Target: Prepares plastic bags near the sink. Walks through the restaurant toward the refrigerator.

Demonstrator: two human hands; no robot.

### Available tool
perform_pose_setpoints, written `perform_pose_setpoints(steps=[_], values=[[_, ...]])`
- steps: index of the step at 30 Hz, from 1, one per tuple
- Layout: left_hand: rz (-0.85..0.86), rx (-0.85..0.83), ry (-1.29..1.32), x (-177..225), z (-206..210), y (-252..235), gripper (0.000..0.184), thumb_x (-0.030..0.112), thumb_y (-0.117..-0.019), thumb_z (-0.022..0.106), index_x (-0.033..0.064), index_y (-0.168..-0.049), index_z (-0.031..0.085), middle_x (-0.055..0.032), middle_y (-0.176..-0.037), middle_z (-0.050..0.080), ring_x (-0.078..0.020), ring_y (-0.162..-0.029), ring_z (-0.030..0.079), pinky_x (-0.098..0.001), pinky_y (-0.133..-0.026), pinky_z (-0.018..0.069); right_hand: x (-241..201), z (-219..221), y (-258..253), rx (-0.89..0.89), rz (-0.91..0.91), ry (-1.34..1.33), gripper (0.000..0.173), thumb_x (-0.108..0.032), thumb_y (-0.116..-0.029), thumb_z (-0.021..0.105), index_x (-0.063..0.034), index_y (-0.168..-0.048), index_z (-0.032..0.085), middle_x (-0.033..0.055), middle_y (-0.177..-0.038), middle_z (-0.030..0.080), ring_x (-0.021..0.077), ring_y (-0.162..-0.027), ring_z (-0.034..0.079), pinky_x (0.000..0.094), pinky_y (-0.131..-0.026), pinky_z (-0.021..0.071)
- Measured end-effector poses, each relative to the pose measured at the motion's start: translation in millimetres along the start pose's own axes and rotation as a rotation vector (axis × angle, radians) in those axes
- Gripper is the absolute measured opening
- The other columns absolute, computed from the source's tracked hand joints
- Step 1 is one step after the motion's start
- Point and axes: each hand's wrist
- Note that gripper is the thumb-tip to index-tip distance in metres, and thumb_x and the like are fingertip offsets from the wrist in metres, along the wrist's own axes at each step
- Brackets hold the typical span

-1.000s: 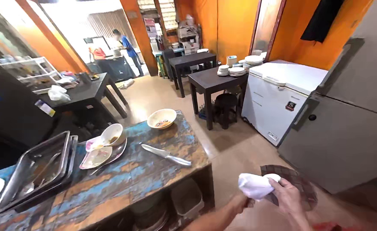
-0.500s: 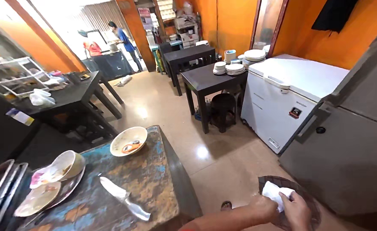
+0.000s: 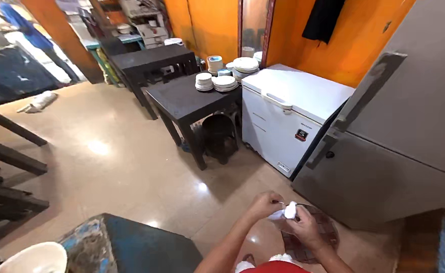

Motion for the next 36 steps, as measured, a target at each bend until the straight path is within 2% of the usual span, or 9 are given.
perform_pose_setpoints(steps=[4, 6, 10, 14, 19, 24, 27, 32, 36], values=[[-0.042, 0.247, 0.098, -16.8, -51.6, -5.2, 0.033, 0.019, -0.1051, 0.053, 0.0019, -0.131, 0.064, -0.0095, -0.102, 0.07, -0.0109, -0.082, 0.064, -0.0307, -0.078, 0.0548, -15.7, 28.5, -54.6, -0.096, -0.078, -0.081, 0.031, -0.018, -0.0845, 0.076, 0.0035, -0.106, 0.072, 0.0123, -0.1, 0.075, 0.0151, -0.093, 0.072, 0.0339, -0.087, 0.0602], [-0.022, 0.278, 0.043, -36.7, -75.6, -8.7, 0.037, 0.017, -0.0996, 0.061, 0.0057, -0.134, 0.066, -0.0138, -0.119, 0.066, -0.0158, -0.099, 0.064, -0.0335, -0.088, 0.0542, -21.6, 40.1, -85.1, -0.177, -0.085, -0.162, 0.031, -0.015, -0.0842, 0.076, 0.0049, -0.108, 0.071, 0.0133, -0.1, 0.074, 0.015, -0.094, 0.072, 0.0335, -0.087, 0.0601], [0.1, 0.203, 0.132, -42.7, -108.1, -14.5, 0.041, 0.015, -0.0921, 0.068, -0.0027, -0.13, 0.067, -0.0206, -0.147, 0.053, -0.0208, -0.136, 0.051, -0.0343, -0.112, 0.044, -23.9, 70.1, -150.4, -0.352, -0.164, -0.322, 0.039, -0.012, -0.0842, 0.076, 0.0094, -0.115, 0.066, 0.0157, -0.103, 0.073, 0.0129, -0.096, 0.071, 0.0299, -0.087, 0.0595], [0.085, 0.446, 0.206, -49.1, -134.0, -32.1, 0.029, 0.003, -0.0914, 0.066, -0.0091, -0.117, 0.065, -0.0158, -0.128, 0.064, -0.0121, -0.117, 0.062, -0.0294, -0.103, 0.0513, -17.1, 105.4, -223.3, -0.532, -0.263, -0.497, 0.042, -0.012, -0.0874, 0.076, 0.0086, -0.121, 0.061, 0.0107, -0.107, 0.072, 0.0063, -0.098, 0.069, 0.0244, -0.089, 0.0585], [-0.001, 0.776, 0.108, -44.5, -171.2, -47.0, 0.024, 0.001, -0.0932, 0.064, -0.0107, -0.114, 0.066, -0.0171, -0.11, 0.069, -0.014, -0.101, 0.066, -0.0305, -0.094, 0.054, -24.6, 147.6, -306.3, -0.681, -0.434, -0.577, 0.036, -0.017, -0.0895, 0.075, 0.0049, -0.117, 0.066, 0.0056, -0.109, 0.071, 0.0015, -0.1, 0.067, 0.0194, -0.091, 0.057], [-0.081, 1.169, -0.043, -61.9, -211.2, -66.7, 0.022, 0.002, -0.0947, 0.055, -0.0099, -0.109, 0.067, -0.0162, -0.097, 0.07, -0.0142, -0.089, 0.067, -0.0304, -0.084, 0.0557, -40.8, 209.0, -363.7, -0.573, -0.553, -0.42, 0.032, -0.013, -0.0864, 0.07, 0.0081, -0.111, 0.069, 0.0181, -0.1, 0.071, 0.0176, -0.093, 0.068, 0.0301, -0.086, 0.0571], [-0.03, 1.367, -0.38, -89.6, -244.1, -76.7, 0.016, 0.0, -0.0898, 0.059, -0.0092, -0.099, 0.069, -0.0183, -0.089, 0.072, -0.0216, -0.084, 0.071, -0.0344, -0.081, 0.0584, -54.2, 254.0, -388.3, -0.541, -0.5, -0.377, 0.028, -0.01, -0.0871, 0.069, 0.0067, -0.109, 0.068, 0.0163, -0.096, 0.071, 0.0135, -0.087, 0.068, 0.027, -0.081, 0.0572], [0.124, 1.379, -0.908, -147.5, -313.3, -68.4, 0.011, 0.009, -0.0893, 0.063, -0.001, -0.092, 0.068, -0.0147, -0.089, 0.073, -0.0254, -0.088, 0.073, -0.0373, -0.09, 0.058, -82.7, 349.7, -417.3, -0.452, -0.54, -0.291, 0.027, -0.013, -0.0862, 0.067, 0.0058, -0.105, 0.067, 0.0191, -0.095, 0.071, 0.0237, -0.086, 0.07, 0.0382, -0.079, 0.0581], [0.107, 1.376, -0.555, -178.9, -378.5, -40.1, 0.019, 0.008, -0.0895, 0.065, -0.0078, -0.098, 0.069, -0.0169, -0.089, 0.073, -0.0238, -0.087, 0.073, -0.0368, -0.084, 0.0599, -111.3, 417.3, -444.2, -0.567, -0.508, -0.294, 0.026, -0.011, -0.0853, 0.067, 0.006, -0.105, 0.069, 0.0169, -0.096, 0.073, 0.0207, -0.088, 0.07, 0.0381, -0.082, 0.0578]])
Point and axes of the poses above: each hand's wrist, its own y-axis away from the middle knuckle, its own z-axis out of the palm, x = y × z
